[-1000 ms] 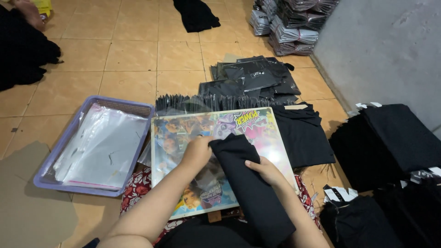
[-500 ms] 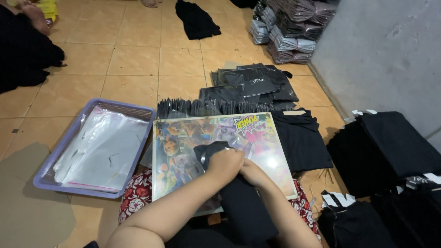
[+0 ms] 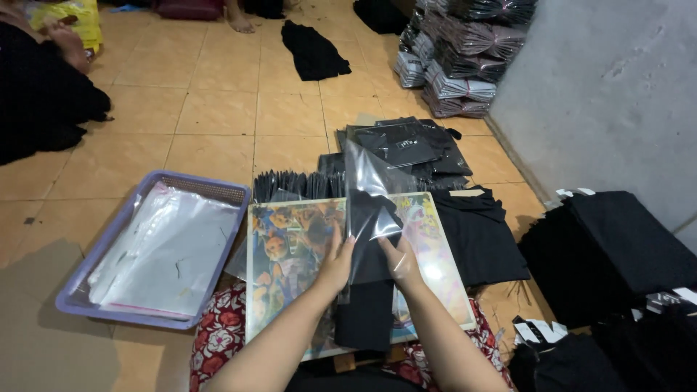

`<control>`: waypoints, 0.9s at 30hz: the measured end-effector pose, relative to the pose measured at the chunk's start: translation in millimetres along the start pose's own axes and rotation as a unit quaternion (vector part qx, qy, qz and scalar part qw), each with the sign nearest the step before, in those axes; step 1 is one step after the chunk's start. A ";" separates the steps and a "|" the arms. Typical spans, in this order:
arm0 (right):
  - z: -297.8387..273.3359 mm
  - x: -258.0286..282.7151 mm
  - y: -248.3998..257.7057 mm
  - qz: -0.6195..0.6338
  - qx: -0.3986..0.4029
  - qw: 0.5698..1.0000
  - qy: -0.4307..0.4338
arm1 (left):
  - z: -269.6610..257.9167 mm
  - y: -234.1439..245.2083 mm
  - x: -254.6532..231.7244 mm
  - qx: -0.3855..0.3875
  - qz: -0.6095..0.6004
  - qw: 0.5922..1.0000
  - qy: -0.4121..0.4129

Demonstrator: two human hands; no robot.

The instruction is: Packing folded black t-shirts into plastic bags and organizing them in a bin.

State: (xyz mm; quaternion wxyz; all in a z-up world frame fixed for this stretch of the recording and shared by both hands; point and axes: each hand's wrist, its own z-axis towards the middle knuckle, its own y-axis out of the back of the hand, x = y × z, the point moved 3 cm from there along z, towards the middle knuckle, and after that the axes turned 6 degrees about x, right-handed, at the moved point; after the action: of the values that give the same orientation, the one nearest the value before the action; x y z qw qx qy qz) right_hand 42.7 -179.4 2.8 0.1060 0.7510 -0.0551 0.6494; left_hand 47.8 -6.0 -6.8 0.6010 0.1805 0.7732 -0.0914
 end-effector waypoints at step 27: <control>-2.0 -39.7 -29.9 -0.679 0.130 0.643 0.330 | -55.5 49.9 -48.4 -0.013 -0.167 0.984 0.061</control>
State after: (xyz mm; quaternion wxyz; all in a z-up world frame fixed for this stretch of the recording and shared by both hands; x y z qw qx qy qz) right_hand 41.4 -152.1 -38.8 0.4299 0.3192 0.5937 0.6007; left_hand 27.7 51.5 58.0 0.5313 0.0461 0.8287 -0.1696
